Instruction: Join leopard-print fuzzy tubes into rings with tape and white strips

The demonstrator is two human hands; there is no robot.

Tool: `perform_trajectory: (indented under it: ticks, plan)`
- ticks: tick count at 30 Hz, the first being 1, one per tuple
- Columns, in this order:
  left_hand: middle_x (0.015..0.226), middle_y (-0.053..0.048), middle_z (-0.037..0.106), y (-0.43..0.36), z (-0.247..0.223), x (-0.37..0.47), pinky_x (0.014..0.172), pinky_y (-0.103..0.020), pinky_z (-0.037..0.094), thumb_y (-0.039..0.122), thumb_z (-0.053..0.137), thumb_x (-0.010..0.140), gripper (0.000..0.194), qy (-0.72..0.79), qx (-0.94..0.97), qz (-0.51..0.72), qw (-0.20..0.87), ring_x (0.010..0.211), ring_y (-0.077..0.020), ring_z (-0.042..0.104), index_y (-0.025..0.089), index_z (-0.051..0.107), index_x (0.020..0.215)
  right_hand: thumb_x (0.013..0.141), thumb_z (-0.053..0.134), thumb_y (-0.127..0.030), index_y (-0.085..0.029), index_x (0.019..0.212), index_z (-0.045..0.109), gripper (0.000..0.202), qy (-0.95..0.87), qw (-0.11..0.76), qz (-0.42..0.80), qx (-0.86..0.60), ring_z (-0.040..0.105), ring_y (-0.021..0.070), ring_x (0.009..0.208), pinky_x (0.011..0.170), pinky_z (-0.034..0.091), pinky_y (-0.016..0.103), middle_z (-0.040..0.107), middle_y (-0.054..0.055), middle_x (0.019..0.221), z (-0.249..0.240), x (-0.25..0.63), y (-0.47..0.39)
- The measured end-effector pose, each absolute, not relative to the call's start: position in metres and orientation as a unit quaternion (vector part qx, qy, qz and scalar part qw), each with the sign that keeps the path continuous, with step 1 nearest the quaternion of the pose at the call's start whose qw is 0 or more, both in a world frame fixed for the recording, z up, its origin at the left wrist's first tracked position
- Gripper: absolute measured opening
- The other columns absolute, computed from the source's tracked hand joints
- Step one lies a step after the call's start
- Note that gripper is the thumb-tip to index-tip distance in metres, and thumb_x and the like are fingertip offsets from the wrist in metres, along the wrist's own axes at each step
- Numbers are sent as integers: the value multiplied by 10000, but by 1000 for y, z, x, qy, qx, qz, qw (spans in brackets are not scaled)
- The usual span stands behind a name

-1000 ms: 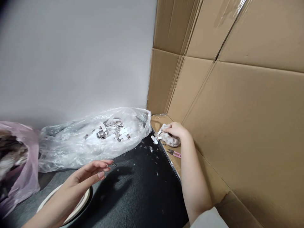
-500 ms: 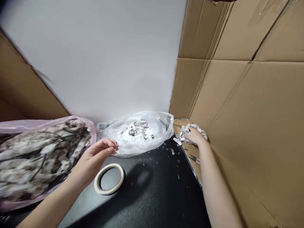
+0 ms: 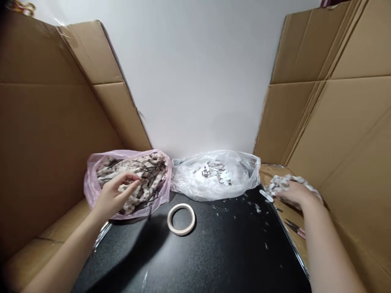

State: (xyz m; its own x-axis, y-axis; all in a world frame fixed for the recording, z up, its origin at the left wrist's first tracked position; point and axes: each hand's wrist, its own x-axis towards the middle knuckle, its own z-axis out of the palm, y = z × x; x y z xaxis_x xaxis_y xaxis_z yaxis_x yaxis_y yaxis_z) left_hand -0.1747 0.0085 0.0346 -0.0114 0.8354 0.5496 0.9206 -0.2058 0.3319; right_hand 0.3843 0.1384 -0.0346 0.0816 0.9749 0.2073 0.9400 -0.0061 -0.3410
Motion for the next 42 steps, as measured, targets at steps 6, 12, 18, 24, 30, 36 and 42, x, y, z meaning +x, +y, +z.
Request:
perform_trajectory:
  ticks: [6,12,18,24,30,36,42]
  plan:
    - [923,-128,698,9,14,-217,805,-432,483,276,519,809,182,-706,-660,-197,165,911,-325,607,186,677,813,746,557,-567,-134,1073,630,548,-667,220,72,-709,650,361,1010,816,481,421,670,225,1156,5,362,127]
    - [1093,-98,669,25,8,-195,927,-412,475,311,633,836,195,-675,-719,-67,153,1058,-281,578,194,689,981,713,566,-591,-220,1068,604,515,-715,288,110,-627,644,308,1003,860,481,408,678,127,1142,24,325,107]
    - [1194,-93,608,41,-1,-176,900,-448,523,353,579,923,322,-675,-725,21,133,1046,-224,610,150,587,1173,750,551,-602,-239,1059,611,481,-750,285,141,-579,656,286,961,868,481,411,705,84,1037,31,303,101]
    - [1208,-97,601,45,-20,-170,881,-436,539,335,587,921,336,-726,-669,9,163,1036,-223,616,153,574,1202,735,553,-575,-219,1020,623,462,-759,296,147,-562,661,291,933,841,487,413,705,88,1035,36,286,102]
    - [1231,-101,589,78,-6,-173,894,-446,533,323,580,925,340,-769,-591,-78,233,1061,-232,606,155,564,1220,793,545,-531,-246,1021,628,374,-775,273,137,-553,659,273,948,812,488,376,709,62,1024,34,278,99]
    - [1249,-100,581,120,26,-219,893,-438,536,325,575,928,337,-730,-648,-104,190,1059,-226,607,169,563,1226,822,546,-492,-232,1017,628,336,-783,283,130,-538,665,281,935,809,488,393,709,87,1024,30,281,102]
    - [1230,-98,591,150,44,-241,880,-429,542,328,577,927,331,-714,-690,-89,74,1040,-220,614,167,568,1216,807,552,-494,-223,991,640,339,-783,290,153,-529,663,271,913,779,499,381,710,83,993,21,278,108]
